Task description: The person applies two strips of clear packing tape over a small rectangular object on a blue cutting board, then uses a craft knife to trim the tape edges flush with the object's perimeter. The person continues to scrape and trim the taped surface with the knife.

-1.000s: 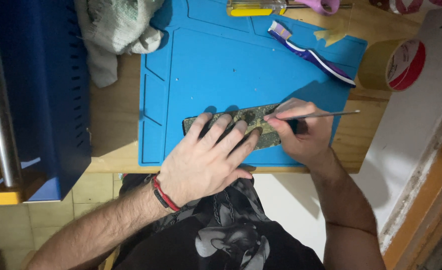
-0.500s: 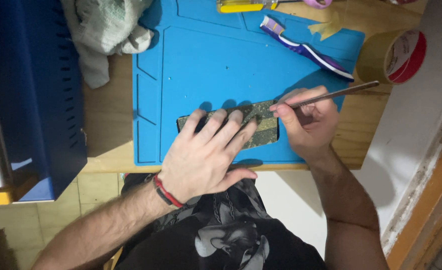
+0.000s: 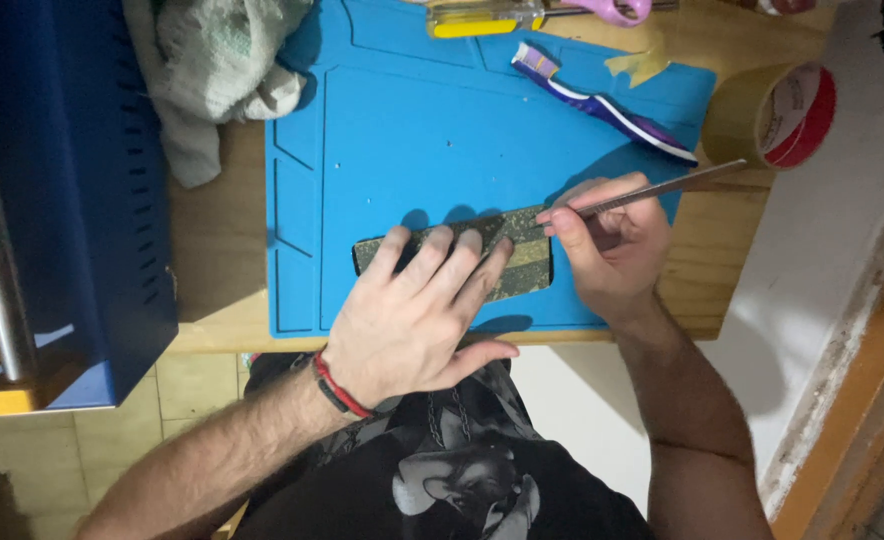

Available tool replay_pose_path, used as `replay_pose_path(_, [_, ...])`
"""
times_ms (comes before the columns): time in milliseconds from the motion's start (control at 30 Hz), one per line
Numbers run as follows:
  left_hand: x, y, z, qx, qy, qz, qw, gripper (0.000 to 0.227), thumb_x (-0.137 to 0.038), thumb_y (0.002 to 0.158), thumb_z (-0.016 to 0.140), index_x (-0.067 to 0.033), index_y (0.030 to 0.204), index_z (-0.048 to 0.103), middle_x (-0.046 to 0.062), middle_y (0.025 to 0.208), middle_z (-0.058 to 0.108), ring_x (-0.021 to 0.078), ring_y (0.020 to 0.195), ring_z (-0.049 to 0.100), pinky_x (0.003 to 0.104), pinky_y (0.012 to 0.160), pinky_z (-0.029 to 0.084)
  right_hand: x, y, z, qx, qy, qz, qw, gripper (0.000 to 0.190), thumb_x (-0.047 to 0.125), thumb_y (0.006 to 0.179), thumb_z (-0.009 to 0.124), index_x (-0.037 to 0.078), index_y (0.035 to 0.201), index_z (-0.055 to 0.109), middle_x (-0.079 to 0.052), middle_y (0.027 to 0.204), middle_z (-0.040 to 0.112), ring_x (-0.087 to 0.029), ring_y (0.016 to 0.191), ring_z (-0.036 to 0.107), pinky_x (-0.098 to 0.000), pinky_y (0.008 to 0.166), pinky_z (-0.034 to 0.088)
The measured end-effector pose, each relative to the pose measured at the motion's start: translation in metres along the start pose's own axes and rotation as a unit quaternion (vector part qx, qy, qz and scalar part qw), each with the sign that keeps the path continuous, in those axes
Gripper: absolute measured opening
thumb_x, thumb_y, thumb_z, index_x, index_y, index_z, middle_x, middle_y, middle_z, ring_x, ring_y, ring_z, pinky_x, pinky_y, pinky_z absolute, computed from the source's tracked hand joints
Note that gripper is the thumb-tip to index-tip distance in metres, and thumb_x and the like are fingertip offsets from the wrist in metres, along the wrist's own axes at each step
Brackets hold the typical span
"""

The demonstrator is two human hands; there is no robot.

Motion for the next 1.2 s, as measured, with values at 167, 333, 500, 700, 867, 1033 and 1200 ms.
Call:
replay_pose_path(167, [0.0,-0.021,-0.026,-0.176,-0.116,0.073,0.975,0.056,-0.057,0.113,0.055,-0.0072,0.097,0.073,0.008,0.108,0.072,0.0297,0.103,0.072,0.044,0.089,0.05,0.0,0.0,-0.002,-0.009,-0.001,0.008,1.0,0.016,-0.001,0.108,0.069,0.003,0.111,0.054,-0.02,0.092,0.07,-0.028,0.086,0.078,-0.0308,0.072,0.064])
replay_pose_path(333, [0.007,-0.031,-0.019,-0.128,-0.048,0.011,0.991,0.033,-0.039,0.113,0.067,-0.0098,0.123,0.078,0.008,0.125,0.073,0.0288,0.115,0.071,0.044,0.099,0.054,0.012,0.007,0.008,0.018,-0.037,-0.018,0.999,0.017,-0.003,0.102,0.078,0.0,0.104,0.061,-0.022,0.09,0.074,-0.029,0.083,0.078,-0.0347,0.073,0.061])
replay_pose_path(500, [0.007,-0.03,-0.016,-0.11,0.004,0.011,0.994,0.036,-0.039,0.115,0.063,-0.0095,0.128,0.077,0.009,0.13,0.073,0.029,0.12,0.071,0.044,0.098,0.054,0.046,0.026,0.048,0.141,-0.041,-0.075,0.986,0.012,-0.003,0.106,0.071,-0.003,0.103,0.06,-0.02,0.092,0.077,-0.034,0.089,0.08,-0.0402,0.086,0.065])
replay_pose_path(700, [0.009,-0.032,-0.015,-0.132,-0.001,0.001,0.991,0.032,-0.035,0.115,0.066,-0.0087,0.128,0.078,0.008,0.126,0.075,0.0285,0.118,0.073,0.044,0.098,0.056,0.033,0.029,0.058,0.155,-0.087,-0.061,0.982,0.017,-0.002,0.103,0.077,-0.003,0.099,0.06,-0.019,0.083,0.07,-0.029,0.076,0.071,-0.0341,0.069,0.054])
replay_pose_path(867, [0.01,-0.03,-0.015,-0.131,-0.004,-0.004,0.991,0.031,-0.034,0.115,0.063,-0.0091,0.127,0.078,0.008,0.125,0.074,0.0281,0.118,0.073,0.045,0.098,0.055,0.035,0.026,0.061,0.174,-0.101,-0.156,0.967,0.016,-0.011,0.102,0.075,-0.004,0.103,0.061,-0.02,0.088,0.068,-0.037,0.078,0.068,-0.0465,0.079,0.059])
replay_pose_path(1033, [0.009,-0.031,-0.013,-0.127,-0.001,-0.01,0.992,0.032,-0.036,0.114,0.063,-0.0108,0.127,0.078,0.007,0.126,0.075,0.0275,0.119,0.072,0.045,0.099,0.055,0.032,0.026,0.057,0.169,-0.055,-0.132,0.975,0.016,-0.011,0.101,0.074,-0.004,0.101,0.061,-0.021,0.085,0.067,-0.035,0.077,0.069,-0.0444,0.077,0.06])
replay_pose_path(1200, [0.008,-0.028,-0.013,-0.12,-0.002,-0.02,0.993,0.033,-0.038,0.113,0.065,-0.0106,0.126,0.079,0.007,0.127,0.075,0.0272,0.116,0.073,0.045,0.098,0.054,0.035,0.028,0.057,0.187,-0.072,-0.144,0.969,0.015,-0.01,0.101,0.077,-0.004,0.102,0.063,-0.019,0.087,0.07,-0.036,0.081,0.071,-0.0445,0.08,0.061])
Point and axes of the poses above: each hand's wrist, its own y-axis towards the middle knuckle, its own z-axis out of the palm, x = y × z, the point moved 5 cm from there along y, towards the middle knuckle
